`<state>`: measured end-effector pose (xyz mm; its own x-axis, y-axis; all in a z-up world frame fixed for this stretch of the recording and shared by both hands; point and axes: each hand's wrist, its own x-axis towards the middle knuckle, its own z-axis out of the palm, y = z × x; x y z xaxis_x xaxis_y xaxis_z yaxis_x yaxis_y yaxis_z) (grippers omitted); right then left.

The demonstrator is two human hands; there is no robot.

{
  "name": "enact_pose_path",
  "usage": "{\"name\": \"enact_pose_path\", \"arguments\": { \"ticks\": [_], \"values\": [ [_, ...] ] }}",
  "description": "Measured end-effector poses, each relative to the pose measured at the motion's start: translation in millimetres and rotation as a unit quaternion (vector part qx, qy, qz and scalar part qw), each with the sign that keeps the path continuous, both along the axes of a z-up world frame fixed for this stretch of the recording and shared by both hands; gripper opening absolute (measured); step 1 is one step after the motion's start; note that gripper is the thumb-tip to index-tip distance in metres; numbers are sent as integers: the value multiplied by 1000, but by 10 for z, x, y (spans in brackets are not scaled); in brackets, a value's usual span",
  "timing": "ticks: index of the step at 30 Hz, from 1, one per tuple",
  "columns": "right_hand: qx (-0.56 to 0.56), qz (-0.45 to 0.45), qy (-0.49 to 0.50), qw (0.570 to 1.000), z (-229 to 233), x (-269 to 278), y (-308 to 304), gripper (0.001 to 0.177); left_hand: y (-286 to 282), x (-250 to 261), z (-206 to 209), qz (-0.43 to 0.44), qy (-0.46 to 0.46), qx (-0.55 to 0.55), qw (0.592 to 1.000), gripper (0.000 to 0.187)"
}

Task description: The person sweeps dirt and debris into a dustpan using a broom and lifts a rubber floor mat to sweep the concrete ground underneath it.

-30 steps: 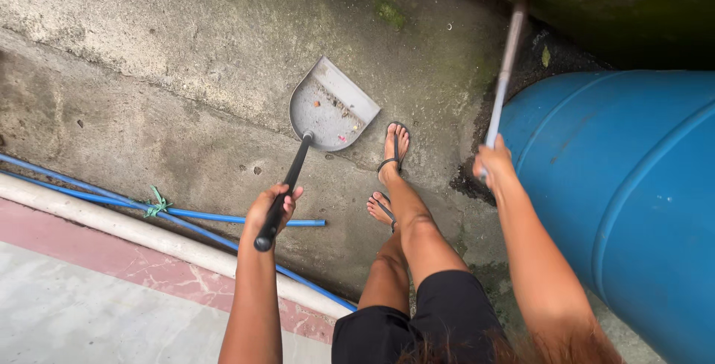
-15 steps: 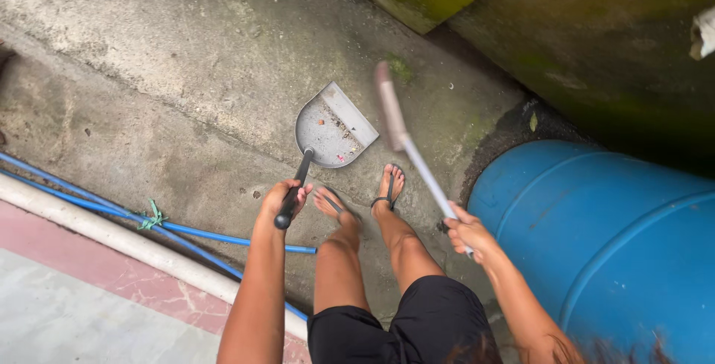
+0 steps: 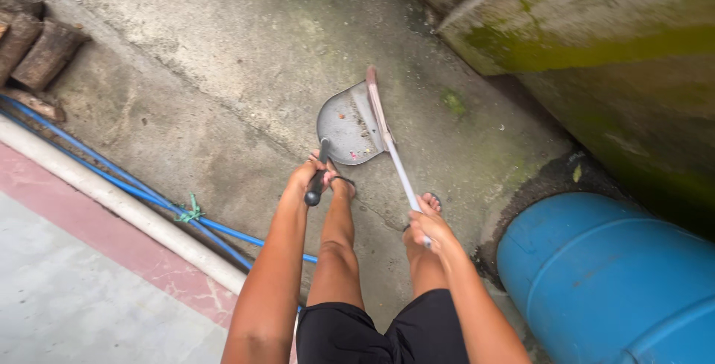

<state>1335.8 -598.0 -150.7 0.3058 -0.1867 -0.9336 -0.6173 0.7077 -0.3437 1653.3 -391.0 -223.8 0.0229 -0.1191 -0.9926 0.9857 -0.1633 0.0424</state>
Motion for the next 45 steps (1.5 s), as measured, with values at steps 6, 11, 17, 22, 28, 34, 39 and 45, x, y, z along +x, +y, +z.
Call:
{"name": "enact_pose_path", "arguments": {
  "ticks": [6,11,17,22,28,34,39,45],
  "values": [
    [-38,-43,156,986,574,-69,-382,71,334,813,348,-31,-7,18,999,19],
    [-105,-78,87,988,-294,939,-429,39,623,1564,132,-18,49,2,999,24],
    [99,-10,93,991,-39,2147,707,78,571,1926,144,-39,13,36,998,20],
    [117,-43,51,991,590,1970,311,71,628,2233,429,-53,0,33,998,20],
    [-165,10,191,967,152,1866,-216,74,754,3009,622,-61,13,1,998,29],
    [36,-52,46,997,-456,3322,-29,66,306,3552,529,-87,-22,35,995,28],
    [105,-82,44,990,346,3536,35,72,47,3720,544,-105,-43,24,993,26],
    [16,-88,103,991,973,2809,-399,67,15,4166,721,-123,-40,18,991,26]
  ]
}}
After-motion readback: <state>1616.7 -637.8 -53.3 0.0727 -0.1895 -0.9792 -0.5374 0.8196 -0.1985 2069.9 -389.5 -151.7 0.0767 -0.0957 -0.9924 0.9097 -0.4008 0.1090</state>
